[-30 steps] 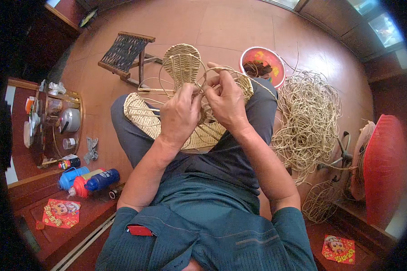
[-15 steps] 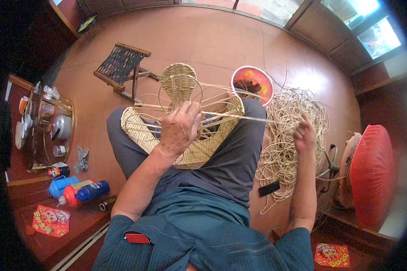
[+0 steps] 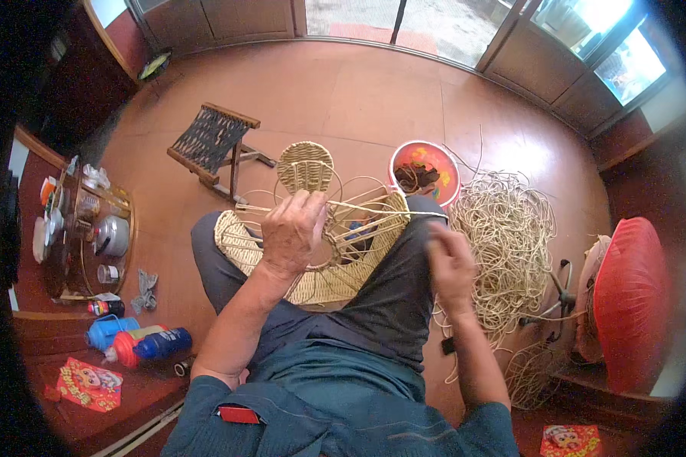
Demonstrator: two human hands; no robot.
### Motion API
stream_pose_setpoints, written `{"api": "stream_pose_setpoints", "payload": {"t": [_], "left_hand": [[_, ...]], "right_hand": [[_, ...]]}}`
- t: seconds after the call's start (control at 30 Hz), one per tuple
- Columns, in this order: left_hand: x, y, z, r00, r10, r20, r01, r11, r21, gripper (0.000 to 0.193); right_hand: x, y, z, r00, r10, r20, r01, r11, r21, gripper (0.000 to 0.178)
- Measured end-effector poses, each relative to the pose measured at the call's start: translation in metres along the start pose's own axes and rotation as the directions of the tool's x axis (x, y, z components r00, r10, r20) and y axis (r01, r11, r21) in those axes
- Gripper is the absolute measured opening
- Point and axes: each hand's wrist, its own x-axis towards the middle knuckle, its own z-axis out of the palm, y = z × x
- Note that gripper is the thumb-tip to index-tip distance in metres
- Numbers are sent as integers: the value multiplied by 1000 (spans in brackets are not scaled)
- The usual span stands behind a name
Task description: The recorder is weaving a wicker or rattan object using long strands of natural fiber.
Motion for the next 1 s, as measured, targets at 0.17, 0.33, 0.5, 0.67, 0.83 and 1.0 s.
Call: {"api": "stream_pose_setpoints", "payload": {"t": [0.17,0.33,0.5,0.67,0.83,1.0], "left_hand": [[1,-2,0,1000,20,-15,-20,1000,12,12],[2,-4,0,1000,0,-28,1,1000,30,13],[5,-2,1,998,20,-54,-17,999,50,17],[12,-2,2,992,82,-93,-71,990,122,24],[12,-1,8,998,64,-8,-61,981,182,24],[11,-9,10,994,111,-23,-110,993,28,31]], "right_hand": [[5,-68,98,929,-308,205,329,941,-74,47],[11,-71,138,934,-281,221,306,948,-90,54],[7,-71,147,936,-247,251,286,949,-130,55],[8,-80,151,945,-127,302,163,982,-96,56],[7,-73,157,932,-114,344,152,984,-88,54],[6,-74,156,936,-99,338,146,982,-118,45]]}}
